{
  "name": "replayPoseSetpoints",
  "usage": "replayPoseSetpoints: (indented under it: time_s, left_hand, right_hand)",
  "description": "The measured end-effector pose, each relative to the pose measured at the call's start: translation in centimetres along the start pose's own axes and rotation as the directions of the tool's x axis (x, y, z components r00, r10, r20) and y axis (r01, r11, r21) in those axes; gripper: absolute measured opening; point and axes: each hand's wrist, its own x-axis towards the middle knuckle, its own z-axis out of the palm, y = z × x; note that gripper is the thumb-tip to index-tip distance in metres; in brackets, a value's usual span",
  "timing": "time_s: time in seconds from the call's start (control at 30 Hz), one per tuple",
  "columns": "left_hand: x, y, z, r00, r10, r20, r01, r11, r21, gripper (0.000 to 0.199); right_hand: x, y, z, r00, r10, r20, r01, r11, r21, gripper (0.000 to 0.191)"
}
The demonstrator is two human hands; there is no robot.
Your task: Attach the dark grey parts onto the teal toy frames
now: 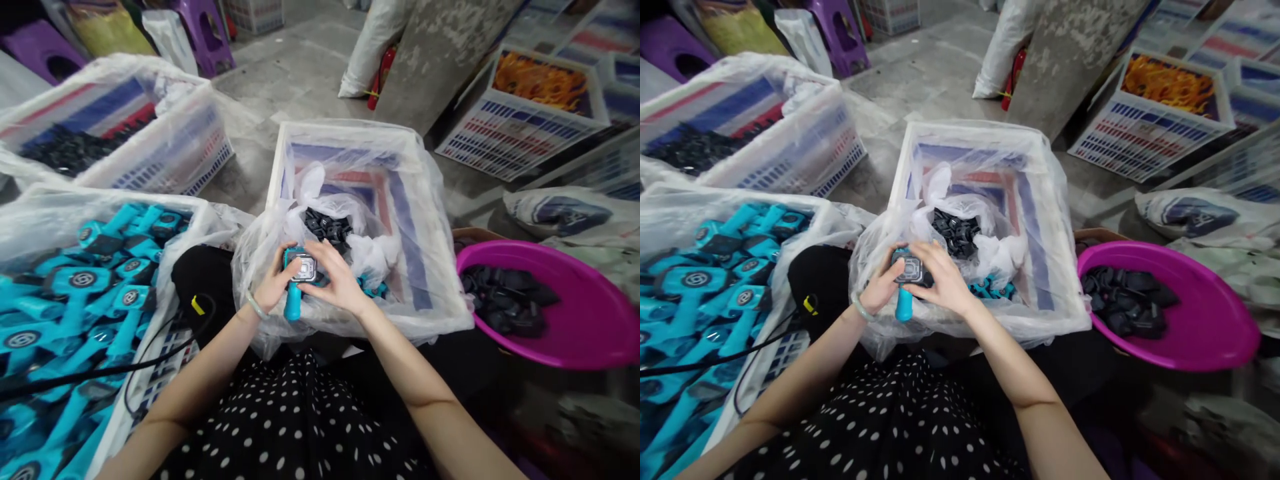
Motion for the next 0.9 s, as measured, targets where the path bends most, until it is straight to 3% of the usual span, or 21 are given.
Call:
replayPoseSetpoints:
  time_s: [0.1, 0.2, 0.3, 0.43, 0.63, 0.73, 0.8, 0.9]
  left_hand:
    - [0.0, 1.3, -0.4, 1.000, -0.008, 0.022, 0.007, 0.999, 0.052, 0.067]
    - [0.0, 2.5, -0.5, 0.995, -0.076, 0.058, 0.070, 0.992, 0.104, 0.089]
    - [0.0, 3.0, -0.4, 0.993, -0.115, 0.015, 0.114, 0.992, 0.051, 0.083]
    - [-0.4, 2.8, -0.1, 0.998, -0.052, -0.047, 0.052, 0.999, 0.007, 0.067]
    - [-0.8, 3.1, -1.0, 0.999, -0.037, 0.008, 0.036, 0.993, 0.109, 0.074]
    - [-1.7, 4.8, -1.9, 0.999, 0.036, 0.015, -0.038, 0.987, 0.154, 0.077]
    - [-3.1, 6.7, -2.4, 0.995, 0.102, 0.016, -0.103, 0.975, 0.195, 0.072]
    - [-6.8, 10.4, -2.9, 0.992, 0.121, -0.028, -0.112, 0.970, 0.215, 0.068]
  right_hand:
    - [0.5, -0.2, -0.3, 0.989, -0.138, 0.061, 0.141, 0.989, -0.041, 0.058]
    - [0.3, 0.0, -0.1, 0.983, -0.182, 0.038, 0.183, 0.983, -0.022, 0.060]
    - [-0.1, 0.2, 0.5, 0.990, -0.139, -0.033, 0.138, 0.989, -0.045, 0.058]
    - [-0.7, 0.0, 1.1, 0.991, -0.078, -0.108, 0.070, 0.995, -0.074, 0.058]
    - [-0.4, -0.2, 1.5, 0.983, -0.161, -0.091, 0.156, 0.986, -0.056, 0.057]
    - [0.7, -0.8, 2.6, 0.992, -0.095, -0.084, 0.101, 0.992, 0.076, 0.054]
    - [1.9, -1.6, 4.0, 0.999, -0.028, -0.020, 0.033, 0.959, 0.282, 0.069]
    - [4.2, -3.7, 6.8, 0.973, -0.042, 0.227, -0.112, 0.775, 0.623, 0.106]
